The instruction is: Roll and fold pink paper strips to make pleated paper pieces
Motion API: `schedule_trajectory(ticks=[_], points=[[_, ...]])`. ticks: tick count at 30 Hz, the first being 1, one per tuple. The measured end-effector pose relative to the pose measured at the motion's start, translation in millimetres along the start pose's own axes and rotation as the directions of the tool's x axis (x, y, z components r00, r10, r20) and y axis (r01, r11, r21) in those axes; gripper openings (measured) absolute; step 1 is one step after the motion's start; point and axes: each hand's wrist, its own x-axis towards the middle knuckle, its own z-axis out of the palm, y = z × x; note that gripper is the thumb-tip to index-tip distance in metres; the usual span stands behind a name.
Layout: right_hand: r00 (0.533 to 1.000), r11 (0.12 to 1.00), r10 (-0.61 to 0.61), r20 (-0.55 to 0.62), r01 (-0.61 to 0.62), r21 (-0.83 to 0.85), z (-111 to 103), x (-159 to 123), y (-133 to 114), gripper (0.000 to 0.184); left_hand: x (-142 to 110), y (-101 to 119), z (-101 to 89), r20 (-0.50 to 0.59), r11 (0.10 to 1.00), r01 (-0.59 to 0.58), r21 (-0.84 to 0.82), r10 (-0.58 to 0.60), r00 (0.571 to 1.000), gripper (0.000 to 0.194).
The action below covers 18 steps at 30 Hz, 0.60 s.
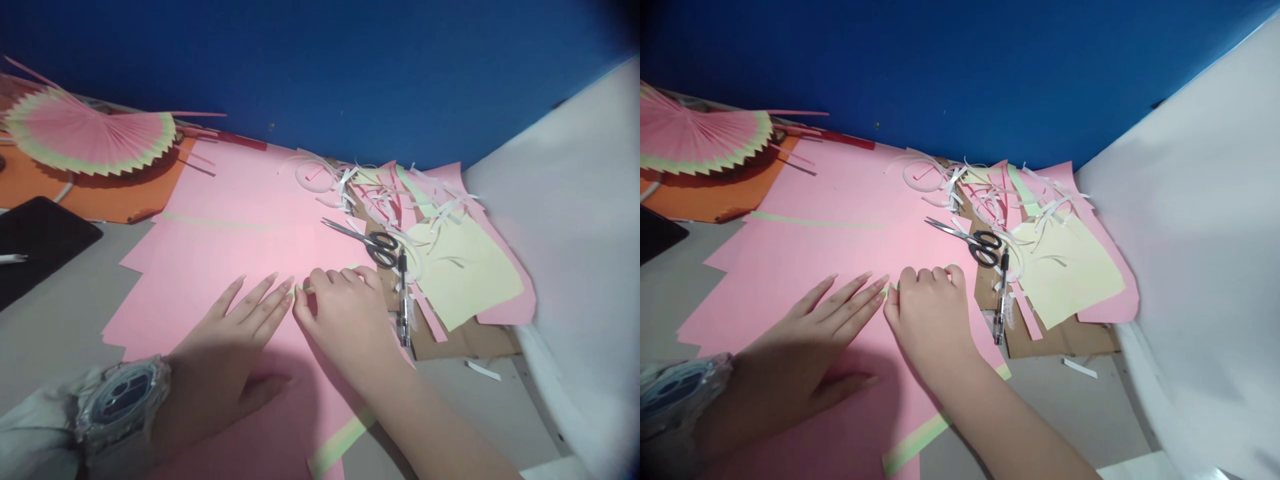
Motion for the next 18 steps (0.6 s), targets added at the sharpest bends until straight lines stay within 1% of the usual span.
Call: schedule_trajectory(ticks=[5, 8, 11, 13, 16, 18], points=[[0.999, 0.999, 0.046, -0.023, -0.046, -0.007, -0.8, 0.4, 0.6, 0.023, -0.7, 4.9, 1.0, -0.036, 0.998, 0.057, 0.005, -0.057, 0.998, 0.069], [0.998, 0.997, 0.067, -0.007, -0.067, 0.025, -0.8, 1.3, 8.2, 0.023, -1.5, 2.9, 1.2, -0.015, 1.000, 0.020, 0.009, -0.020, 1.000, 0.070], [0.998, 0.994, 0.062, 0.026, -0.064, 0.091, -1.1, 1.7, 18.6, 0.023, -0.9, -1.0, 1.1, -0.008, 1.000, -0.001, 0.014, 0.001, 1.000, 0.070], [0.997, 0.988, 0.062, 0.043, -0.067, 0.141, -2.2, 2.0, 24.6, 0.025, -0.7, -1.7, 1.4, -0.017, 1.000, 0.011, 0.018, -0.011, 1.000, 0.069], [0.996, 0.969, 0.052, 0.074, -0.069, 0.237, -5.4, 2.5, 28.8, 0.025, -4.6, 3.4, 2.7, -0.013, 0.999, 0.015, 0.050, -0.014, 1.000, 0.068], [0.994, 0.948, 0.009, 0.108, -0.043, 0.316, -7.2, 2.7, 27.6, 0.023, -10.5, 10.2, 3.6, -0.039, 0.995, 0.035, 0.092, -0.031, 0.999, 0.070]])
